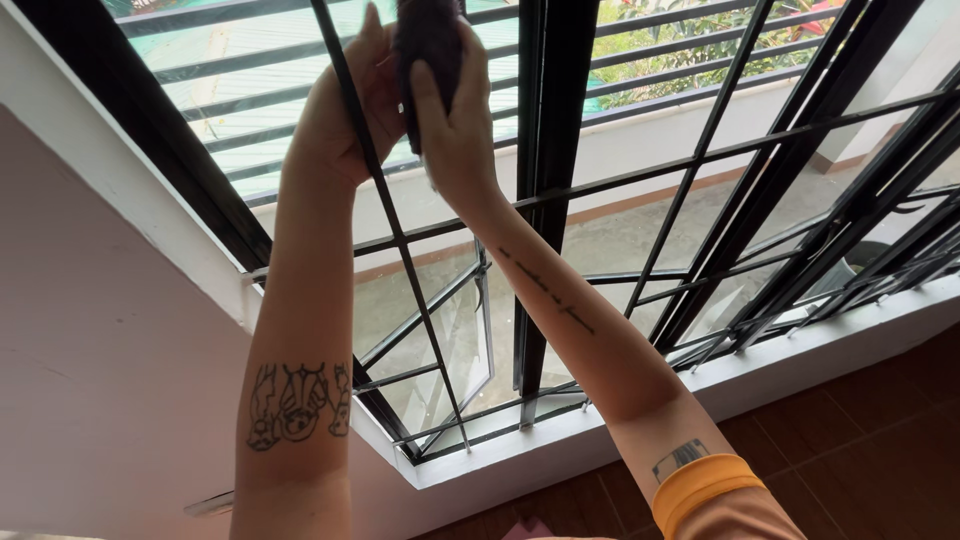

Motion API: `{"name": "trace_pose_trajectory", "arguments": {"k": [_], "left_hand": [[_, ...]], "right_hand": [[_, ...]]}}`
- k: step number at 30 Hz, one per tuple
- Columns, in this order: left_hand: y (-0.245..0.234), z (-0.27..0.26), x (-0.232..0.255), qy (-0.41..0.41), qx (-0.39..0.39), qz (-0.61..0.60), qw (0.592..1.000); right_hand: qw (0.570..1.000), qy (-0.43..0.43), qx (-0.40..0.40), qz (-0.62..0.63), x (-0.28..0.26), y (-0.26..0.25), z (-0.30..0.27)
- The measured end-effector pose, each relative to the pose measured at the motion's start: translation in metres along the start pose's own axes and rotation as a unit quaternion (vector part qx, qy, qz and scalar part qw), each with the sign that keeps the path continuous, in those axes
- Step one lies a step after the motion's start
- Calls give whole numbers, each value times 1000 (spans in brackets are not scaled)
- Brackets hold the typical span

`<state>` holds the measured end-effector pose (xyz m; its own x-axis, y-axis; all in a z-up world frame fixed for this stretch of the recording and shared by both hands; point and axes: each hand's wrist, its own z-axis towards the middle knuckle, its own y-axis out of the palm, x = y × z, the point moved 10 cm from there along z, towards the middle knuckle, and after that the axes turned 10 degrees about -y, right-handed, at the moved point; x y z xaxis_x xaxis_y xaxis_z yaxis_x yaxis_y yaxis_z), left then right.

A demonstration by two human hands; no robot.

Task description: The person cleans a window with a metal security grille using a purple cloth and a spray bottle. They spray the cleaning solution onto the glass and wipe the surface and the metal bars with the cloth, moving systematically across the window area.

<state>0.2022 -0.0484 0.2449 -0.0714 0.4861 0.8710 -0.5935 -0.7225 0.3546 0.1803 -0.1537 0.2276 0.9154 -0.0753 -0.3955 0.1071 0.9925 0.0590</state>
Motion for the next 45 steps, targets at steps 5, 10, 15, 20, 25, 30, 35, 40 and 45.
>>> {"name": "trace_pose_trajectory", "arguments": {"k": [5, 10, 15, 20, 25, 30, 35, 40, 45], "left_hand": [[-14, -19, 26, 59, 129, 173, 975], [-10, -43, 62, 149, 151, 190, 959], [-14, -49, 88, 224, 173, 167, 945], [2, -63, 84, 231, 186, 262, 918], [0, -50, 88, 226, 218, 277, 908], [-1, -47, 82, 233, 223, 279, 905], [-6, -50, 72, 224, 236, 287, 901], [-13, -53, 50, 203, 241, 282, 906], [-23, -68, 22, 205, 224, 258, 917]], "right_hand": [[988, -62, 141, -24, 35, -16, 22], [983, -84, 104, -129, 59, 25, 95], [909, -341, 56, -234, 30, 81, 113], [928, -308, 57, -203, 69, 63, 143], [932, -245, 77, -257, 77, 80, 145], [943, -190, 123, -243, 124, 44, 138], [957, -118, 196, -180, 166, 8, 131], [949, -42, 167, -263, 155, 1, 92], [939, 252, -7, -236, 222, -4, 19]]}}
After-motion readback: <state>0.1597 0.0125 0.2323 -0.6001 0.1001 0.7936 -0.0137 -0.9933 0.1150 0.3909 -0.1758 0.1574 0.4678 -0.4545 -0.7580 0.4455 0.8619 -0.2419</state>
